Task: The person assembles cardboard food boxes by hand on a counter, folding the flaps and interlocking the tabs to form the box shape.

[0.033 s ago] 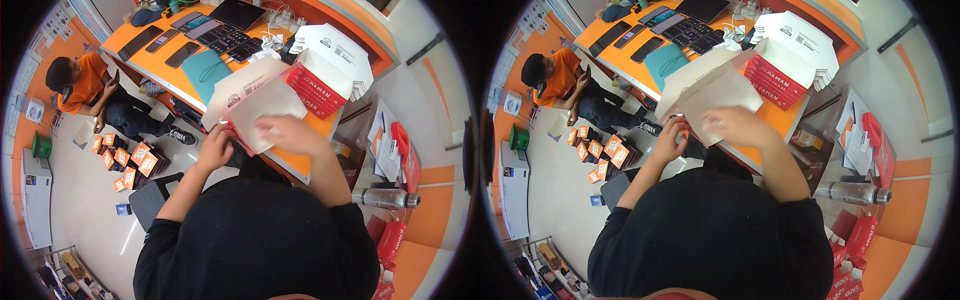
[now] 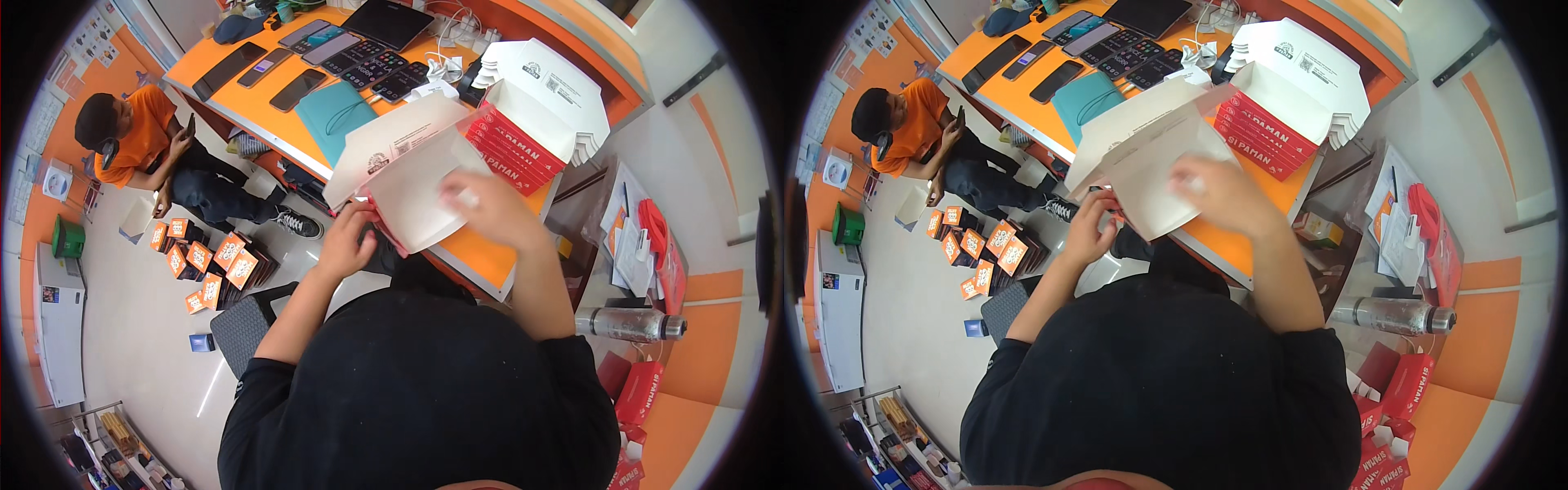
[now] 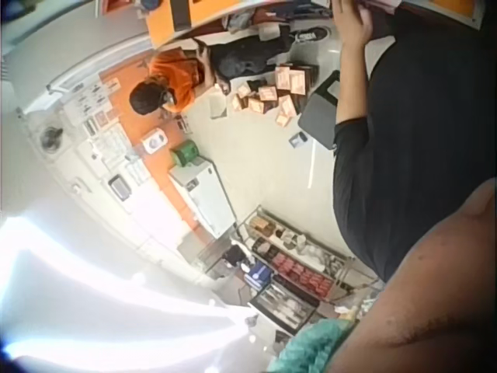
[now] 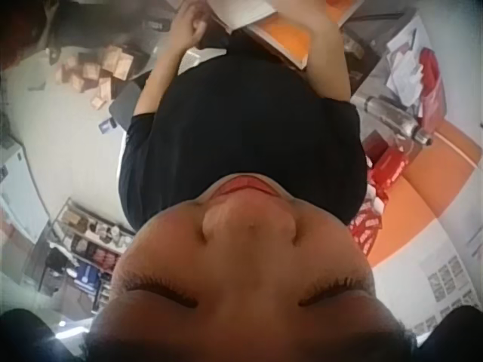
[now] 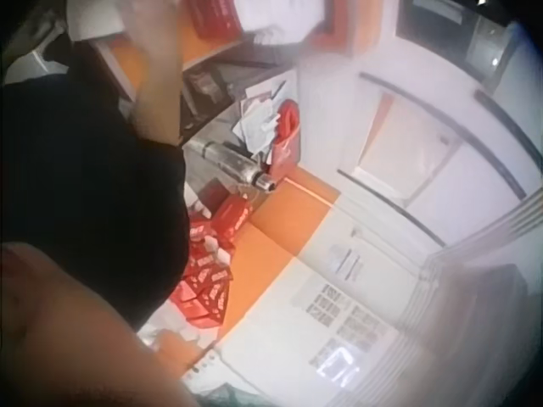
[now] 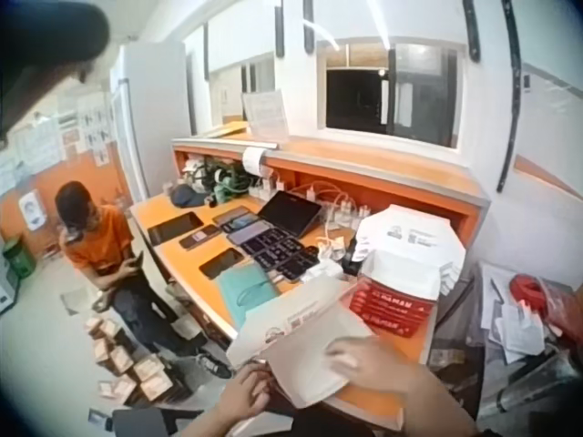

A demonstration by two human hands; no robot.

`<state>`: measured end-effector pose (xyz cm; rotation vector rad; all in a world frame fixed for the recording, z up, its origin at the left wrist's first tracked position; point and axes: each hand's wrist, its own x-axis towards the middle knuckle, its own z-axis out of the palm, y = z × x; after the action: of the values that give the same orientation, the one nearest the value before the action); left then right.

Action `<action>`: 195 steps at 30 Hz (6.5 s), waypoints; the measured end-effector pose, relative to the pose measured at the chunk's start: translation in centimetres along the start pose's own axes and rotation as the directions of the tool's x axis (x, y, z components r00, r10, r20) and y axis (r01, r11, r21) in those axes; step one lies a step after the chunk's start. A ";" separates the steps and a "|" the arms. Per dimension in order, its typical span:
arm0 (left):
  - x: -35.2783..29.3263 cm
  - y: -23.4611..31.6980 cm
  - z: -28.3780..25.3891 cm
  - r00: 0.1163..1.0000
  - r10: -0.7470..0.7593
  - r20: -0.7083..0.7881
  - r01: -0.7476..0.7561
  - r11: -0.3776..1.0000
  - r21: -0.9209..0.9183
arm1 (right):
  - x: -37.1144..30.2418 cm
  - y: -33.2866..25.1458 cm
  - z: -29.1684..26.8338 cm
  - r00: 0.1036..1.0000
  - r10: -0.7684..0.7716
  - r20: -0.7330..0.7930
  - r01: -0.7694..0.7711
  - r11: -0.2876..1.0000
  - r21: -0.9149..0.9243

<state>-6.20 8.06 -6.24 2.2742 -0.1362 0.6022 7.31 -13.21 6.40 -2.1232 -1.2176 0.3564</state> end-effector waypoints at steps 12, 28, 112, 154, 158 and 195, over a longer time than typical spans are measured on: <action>3.0 -0.9 0.3 0.868 -0.485 0.112 0.481 0.758 -0.441 | -2.9 7.9 3.4 0.868 0.471 -0.157 -0.314 0.766 0.561; 5.3 0.7 0.7 0.881 -0.413 0.232 0.454 0.596 -0.662 | -3.2 7.4 4.9 0.699 0.577 -0.421 -0.304 0.774 0.556; 5.0 3.3 1.0 0.816 -0.566 0.122 0.359 0.329 -0.873 | -2.8 4.7 4.4 0.835 0.513 -0.199 0.184 0.080 0.980; 3.2 2.5 -2.1 0.989 -0.089 -0.116 0.013 0.845 -0.535 | -4.4 1.2 5.9 0.770 0.155 -0.620 0.465 0.528 0.710; 1.7 2.9 -1.4 0.984 -0.175 0.010 0.116 0.606 -0.787 | -5.8 0.7 4.8 0.699 -0.176 -0.694 0.468 0.845 0.258; 2.7 3.3 -2.8 0.772 -0.542 0.332 0.542 0.287 -0.790 | -4.4 5.2 8.2 0.905 0.409 -0.114 0.056 0.152 0.987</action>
<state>-5.75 7.94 -1.18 1.1576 0.3020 0.0725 4.12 -15.40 -3.52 -0.9940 -0.2102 0.6157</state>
